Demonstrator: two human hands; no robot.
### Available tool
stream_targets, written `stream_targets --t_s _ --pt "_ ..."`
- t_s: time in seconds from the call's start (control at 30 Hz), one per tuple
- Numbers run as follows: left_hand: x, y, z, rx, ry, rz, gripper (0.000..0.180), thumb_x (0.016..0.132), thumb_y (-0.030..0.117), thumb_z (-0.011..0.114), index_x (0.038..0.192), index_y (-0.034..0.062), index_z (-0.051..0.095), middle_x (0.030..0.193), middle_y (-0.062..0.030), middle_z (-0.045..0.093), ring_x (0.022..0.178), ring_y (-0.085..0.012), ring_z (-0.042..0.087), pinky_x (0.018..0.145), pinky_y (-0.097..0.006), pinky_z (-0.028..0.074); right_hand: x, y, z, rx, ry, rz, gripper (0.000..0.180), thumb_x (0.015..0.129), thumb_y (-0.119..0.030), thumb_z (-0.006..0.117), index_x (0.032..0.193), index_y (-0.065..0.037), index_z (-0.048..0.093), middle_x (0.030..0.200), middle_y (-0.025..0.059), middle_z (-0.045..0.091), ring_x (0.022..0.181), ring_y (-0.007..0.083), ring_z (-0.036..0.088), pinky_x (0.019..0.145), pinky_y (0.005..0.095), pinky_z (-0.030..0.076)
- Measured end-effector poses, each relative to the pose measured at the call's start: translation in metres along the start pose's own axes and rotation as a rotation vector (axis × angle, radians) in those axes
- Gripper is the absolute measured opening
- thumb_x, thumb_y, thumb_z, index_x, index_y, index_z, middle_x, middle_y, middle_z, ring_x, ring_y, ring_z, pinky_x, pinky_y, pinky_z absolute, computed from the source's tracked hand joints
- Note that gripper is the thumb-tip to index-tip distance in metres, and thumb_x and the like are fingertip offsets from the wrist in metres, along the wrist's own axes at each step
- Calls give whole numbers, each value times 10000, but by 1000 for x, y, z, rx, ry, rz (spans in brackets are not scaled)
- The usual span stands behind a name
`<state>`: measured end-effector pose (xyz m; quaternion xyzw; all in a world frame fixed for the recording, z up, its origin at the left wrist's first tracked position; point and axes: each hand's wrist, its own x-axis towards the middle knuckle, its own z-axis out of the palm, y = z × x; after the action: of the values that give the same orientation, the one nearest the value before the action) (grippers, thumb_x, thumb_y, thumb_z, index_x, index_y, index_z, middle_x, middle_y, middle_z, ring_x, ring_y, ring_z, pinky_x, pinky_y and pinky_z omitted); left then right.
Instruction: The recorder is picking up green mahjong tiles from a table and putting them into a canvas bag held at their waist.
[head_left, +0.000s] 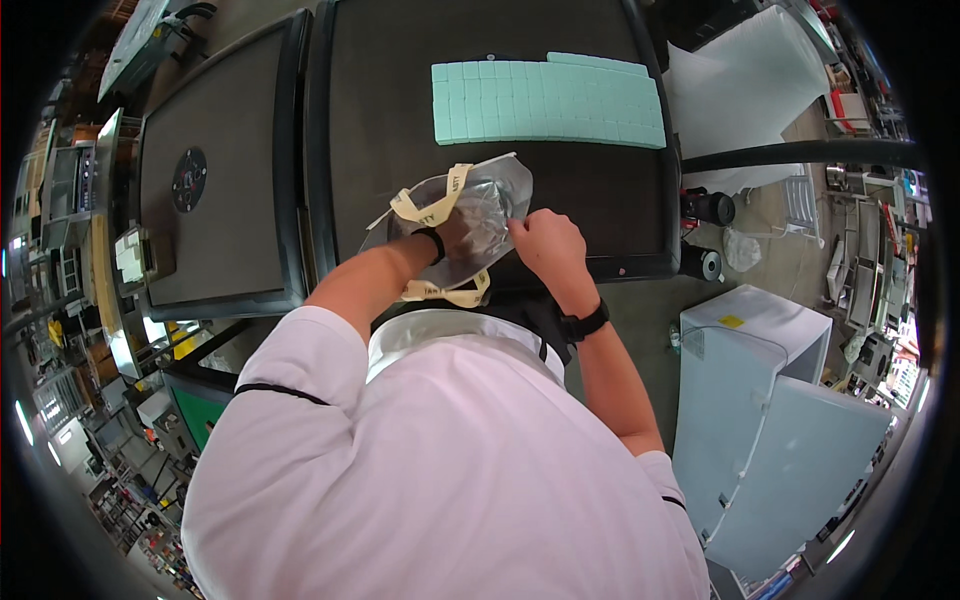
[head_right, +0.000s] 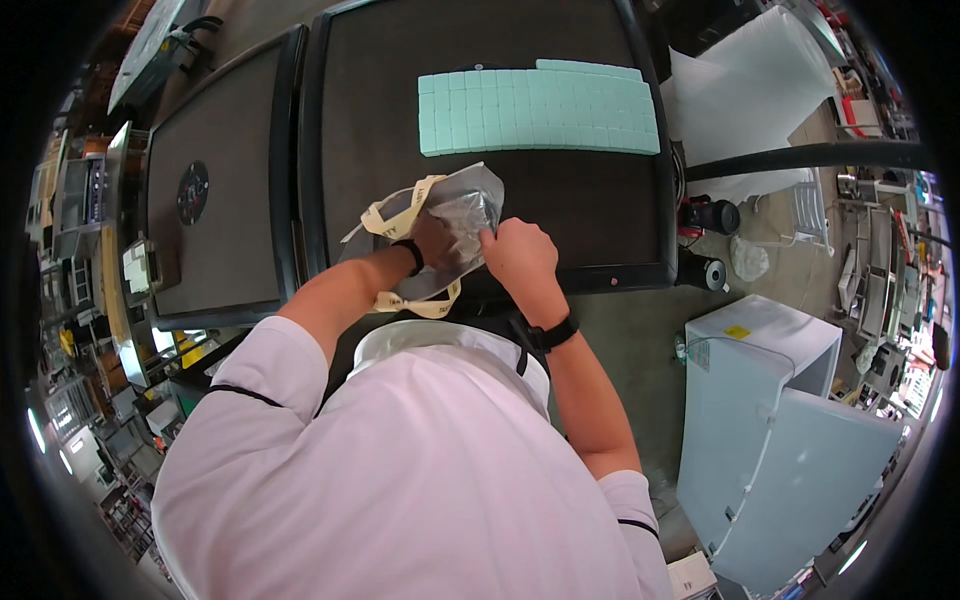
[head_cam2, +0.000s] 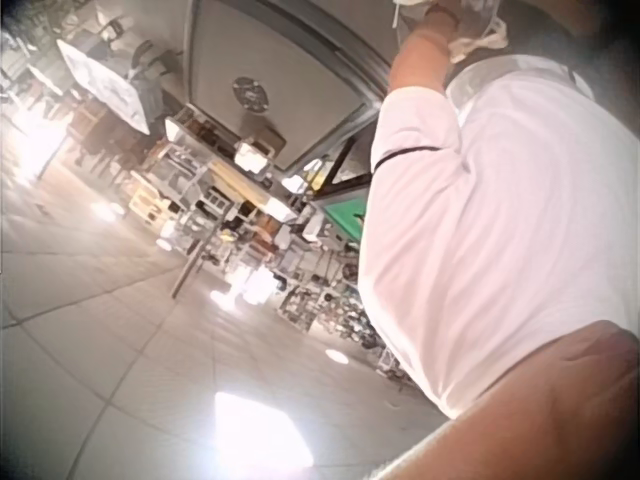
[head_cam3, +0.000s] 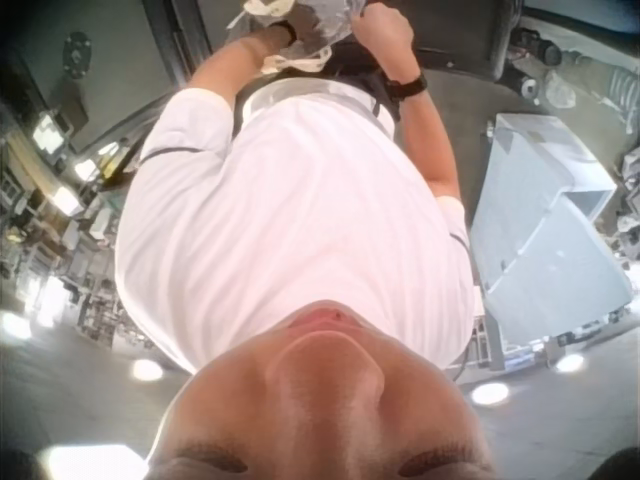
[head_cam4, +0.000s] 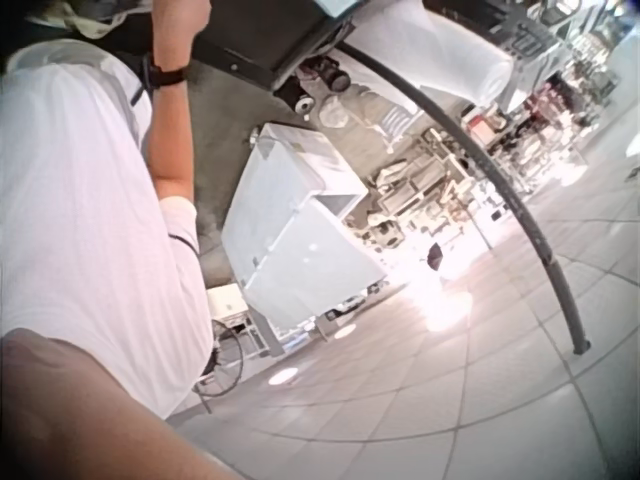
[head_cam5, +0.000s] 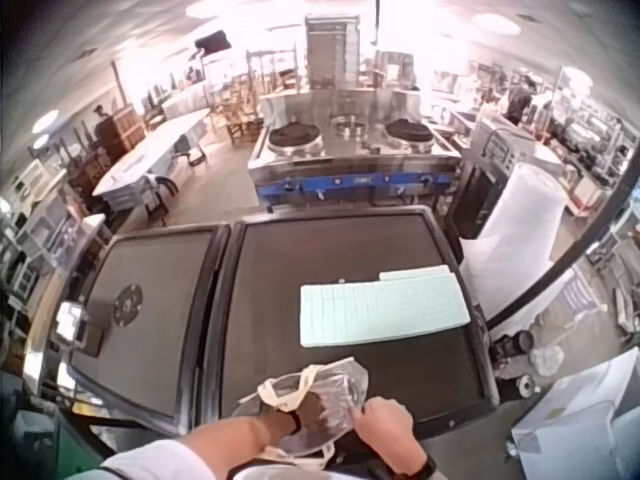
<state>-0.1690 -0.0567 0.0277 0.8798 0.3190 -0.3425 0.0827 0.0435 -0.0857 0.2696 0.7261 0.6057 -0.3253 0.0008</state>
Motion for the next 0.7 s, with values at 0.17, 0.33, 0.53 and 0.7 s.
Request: stream_targets --t_s 0.17,0.33,0.53,0.7 --pt "-35 -32 -52 -576 -60 70 519 903 142 676 1418 96 705 1251 -197 779 1209 -400 731 1040 -511 548 -4 -3 -9 -58 -10 -47 366 954 -326 648 892 -8 817 888 266 778 882 479 775 807 543 639" --pt "-201 -60 -209 -980 354 123 382 968 -21 574 1318 39 713 1193 -183 783 1080 -343 769 953 -438 591 -21 16 -22 -51 -14 -15 350 939 -299 640 868 -2 812 874 274 767 881 484 766 808 536 636" --pt "-310 -93 -244 -1444 746 -23 166 1078 37 611 1210 -9 701 1031 -66 754 901 -114 703 799 -286 561 -41 38 -29 -80 -35 21 355 940 -308 658 842 0 804 849 270 754 849 478 757 782 528 622" --pt "-289 -96 -197 -1278 960 -532 324 1034 206 737 1274 -6 684 990 -134 769 781 -218 720 735 -354 575 -48 52 -41 -106 -42 105 416 964 -386 689 863 1 804 827 261 750 847 465 760 773 514 618"
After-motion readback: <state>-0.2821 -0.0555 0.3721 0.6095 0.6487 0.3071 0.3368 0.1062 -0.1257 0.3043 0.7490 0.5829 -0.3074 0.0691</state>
